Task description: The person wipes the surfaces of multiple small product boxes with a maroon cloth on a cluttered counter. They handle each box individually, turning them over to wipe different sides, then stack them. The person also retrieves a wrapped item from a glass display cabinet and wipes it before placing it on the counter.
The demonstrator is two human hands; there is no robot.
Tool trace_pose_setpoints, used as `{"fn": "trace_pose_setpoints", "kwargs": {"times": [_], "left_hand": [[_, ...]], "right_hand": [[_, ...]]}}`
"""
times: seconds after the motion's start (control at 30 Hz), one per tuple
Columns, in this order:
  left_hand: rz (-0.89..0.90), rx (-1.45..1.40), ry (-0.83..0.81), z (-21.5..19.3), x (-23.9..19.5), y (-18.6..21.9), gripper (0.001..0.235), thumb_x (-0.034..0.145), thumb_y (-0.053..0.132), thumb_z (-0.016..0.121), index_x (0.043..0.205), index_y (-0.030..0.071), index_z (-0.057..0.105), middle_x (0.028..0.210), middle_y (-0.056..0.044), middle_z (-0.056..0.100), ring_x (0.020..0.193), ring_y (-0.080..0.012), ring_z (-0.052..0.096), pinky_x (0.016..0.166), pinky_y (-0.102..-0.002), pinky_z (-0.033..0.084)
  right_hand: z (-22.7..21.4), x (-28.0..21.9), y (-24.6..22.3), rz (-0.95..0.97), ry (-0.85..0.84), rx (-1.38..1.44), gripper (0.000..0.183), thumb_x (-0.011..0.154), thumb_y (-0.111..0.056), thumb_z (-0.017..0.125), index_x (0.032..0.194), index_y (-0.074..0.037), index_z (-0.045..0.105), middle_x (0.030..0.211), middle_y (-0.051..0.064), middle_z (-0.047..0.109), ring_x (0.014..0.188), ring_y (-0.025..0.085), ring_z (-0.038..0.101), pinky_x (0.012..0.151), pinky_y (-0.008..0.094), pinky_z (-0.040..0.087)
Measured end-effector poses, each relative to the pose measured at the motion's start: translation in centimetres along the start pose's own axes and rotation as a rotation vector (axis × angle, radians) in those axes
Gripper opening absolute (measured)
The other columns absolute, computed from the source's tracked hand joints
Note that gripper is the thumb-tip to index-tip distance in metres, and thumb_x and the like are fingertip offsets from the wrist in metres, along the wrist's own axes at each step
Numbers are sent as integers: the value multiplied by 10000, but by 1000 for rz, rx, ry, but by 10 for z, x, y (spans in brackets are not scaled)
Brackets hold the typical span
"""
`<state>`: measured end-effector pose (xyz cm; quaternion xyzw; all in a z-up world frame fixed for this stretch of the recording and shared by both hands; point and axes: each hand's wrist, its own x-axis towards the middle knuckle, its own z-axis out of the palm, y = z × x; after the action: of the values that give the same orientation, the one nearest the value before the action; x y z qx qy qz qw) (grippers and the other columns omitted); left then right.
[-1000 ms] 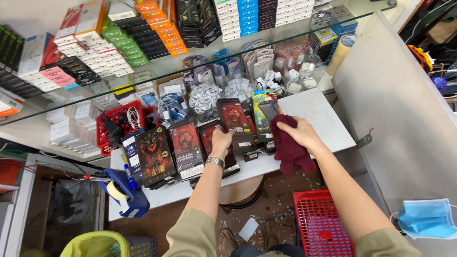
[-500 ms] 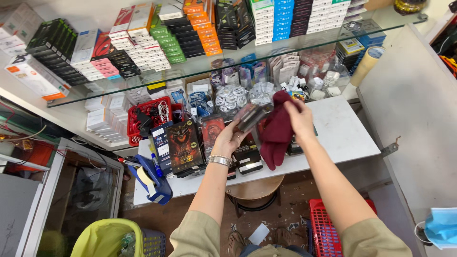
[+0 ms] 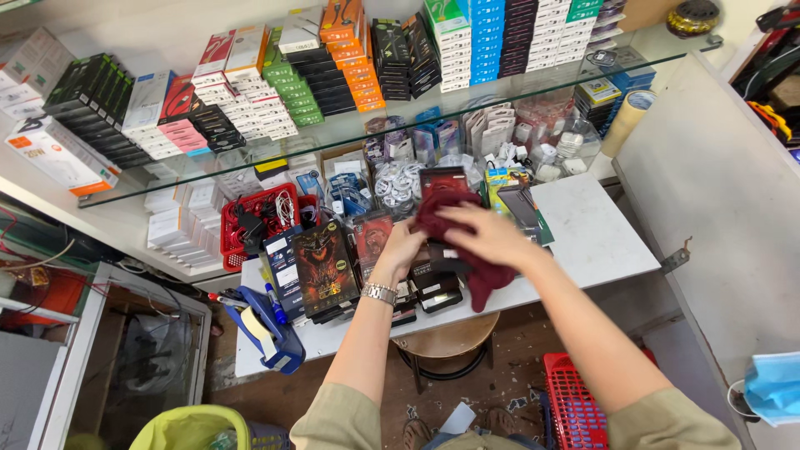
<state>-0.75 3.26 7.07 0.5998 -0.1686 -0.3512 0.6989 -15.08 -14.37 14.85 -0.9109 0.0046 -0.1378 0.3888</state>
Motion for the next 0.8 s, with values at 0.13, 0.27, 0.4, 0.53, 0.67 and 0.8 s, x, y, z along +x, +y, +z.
{"fn": "trace_pose_setpoints", "kwargs": {"times": [0.13, 0.27, 0.4, 0.53, 0.67, 0.8], "left_hand": [[59, 68, -105, -3, -12, 15, 537, 912, 141, 678, 1411, -18, 555, 1221, -60, 702, 1035, -102, 678, 785, -282, 598], [86, 239, -198, -8, -29, 24, 681, 922, 140, 728, 1525, 12, 438, 1230, -84, 703, 1027, -116, 663, 834, -248, 567], [58, 273, -249, -13, -48, 19, 743, 908, 156, 766, 1559, 28, 432, 1167, -94, 697, 994, -104, 640, 814, -242, 531], [12, 211, -29, -22, -51, 5, 746, 861, 215, 764, 1511, 32, 448, 1020, -125, 749, 901, -119, 678, 733, -290, 526], [23, 668, 321, -9, -28, -27, 679, 880, 243, 811, 1403, -70, 512, 969, -198, 707, 886, -300, 685, 775, -411, 557], [209, 891, 504, 10, -12, -48, 781, 828, 165, 817, 1435, -114, 413, 1182, -305, 595, 1081, -447, 606, 920, -478, 513]], "right_hand": [[30, 10, 1, -143, 48, -107, 515, 981, -270, 608, 1474, -128, 557, 1598, 161, 435, 1499, 423, 292, 1176, 487, 274], [33, 36, 26, -151, 229, -218, 495, 962, -271, 629, 1433, -121, 599, 1568, 183, 465, 1470, 447, 316, 1194, 496, 283], [16, 52, 63, 39, 428, -220, 382, 988, -267, 619, 1311, -67, 663, 1312, 223, 641, 1241, 410, 584, 1073, 487, 451], [-15, 30, 98, 372, 617, -117, 305, 1005, -278, 663, 1179, -35, 720, 1071, 246, 735, 992, 399, 703, 864, 468, 540], [-37, -5, 111, 530, 518, 633, 368, 961, -243, 696, 1235, 2, 716, 1109, 149, 743, 934, 207, 689, 796, 335, 558], [-61, -30, 105, 638, 374, 785, 423, 934, -242, 684, 1279, 1, 674, 1121, 93, 736, 930, 162, 703, 798, 308, 572]]}}
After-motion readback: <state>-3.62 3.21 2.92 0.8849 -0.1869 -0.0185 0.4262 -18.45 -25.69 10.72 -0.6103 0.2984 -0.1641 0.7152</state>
